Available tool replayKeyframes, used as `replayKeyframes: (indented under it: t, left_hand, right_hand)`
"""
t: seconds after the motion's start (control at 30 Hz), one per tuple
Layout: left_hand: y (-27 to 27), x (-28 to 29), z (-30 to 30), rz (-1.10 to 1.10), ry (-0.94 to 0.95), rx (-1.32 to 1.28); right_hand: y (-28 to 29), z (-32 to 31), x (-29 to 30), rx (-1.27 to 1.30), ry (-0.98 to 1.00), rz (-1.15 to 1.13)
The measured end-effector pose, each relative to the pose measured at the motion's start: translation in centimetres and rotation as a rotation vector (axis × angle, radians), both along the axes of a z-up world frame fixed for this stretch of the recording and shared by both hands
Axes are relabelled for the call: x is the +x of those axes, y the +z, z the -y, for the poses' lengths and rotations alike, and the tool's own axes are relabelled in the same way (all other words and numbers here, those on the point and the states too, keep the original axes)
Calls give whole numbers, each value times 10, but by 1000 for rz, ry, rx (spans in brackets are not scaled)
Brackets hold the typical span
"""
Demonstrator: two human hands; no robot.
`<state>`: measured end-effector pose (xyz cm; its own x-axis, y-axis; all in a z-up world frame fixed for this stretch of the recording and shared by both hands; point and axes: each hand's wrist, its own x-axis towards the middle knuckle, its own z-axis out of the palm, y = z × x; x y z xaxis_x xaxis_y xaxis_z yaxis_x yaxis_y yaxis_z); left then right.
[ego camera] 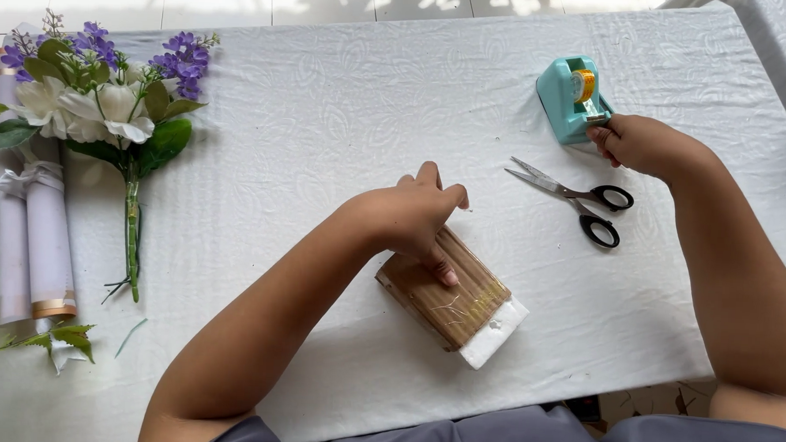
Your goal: The person tapes a small cardboard-wrapped package using clear tape and scissors. They apply tape to the top and bottom edges, cut the tape with scissors, and smooth it down. The person repeats this process to secure the package.
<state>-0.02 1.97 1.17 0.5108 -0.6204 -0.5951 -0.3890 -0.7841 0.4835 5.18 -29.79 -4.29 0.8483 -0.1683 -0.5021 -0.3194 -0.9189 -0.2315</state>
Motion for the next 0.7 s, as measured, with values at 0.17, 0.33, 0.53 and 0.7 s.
replayKeyframes:
  t: [0.17,0.33,0.53,0.7]
  left_hand:
    - [-6,-18,3,94,22,4]
    - [10,-23,7,-21,75,-10]
    - [-2,-9,10,16,-106,-110]
    - [-9,3,5,-229,-48,-245]
  right_hand:
    - [-2,1,-1,45,-5,18]
    - [2,-3,-4,56,-18,15]
    - [6,-10,-11,-21,-24,-8]
    - [47,-37,-35,-88,45,-120]
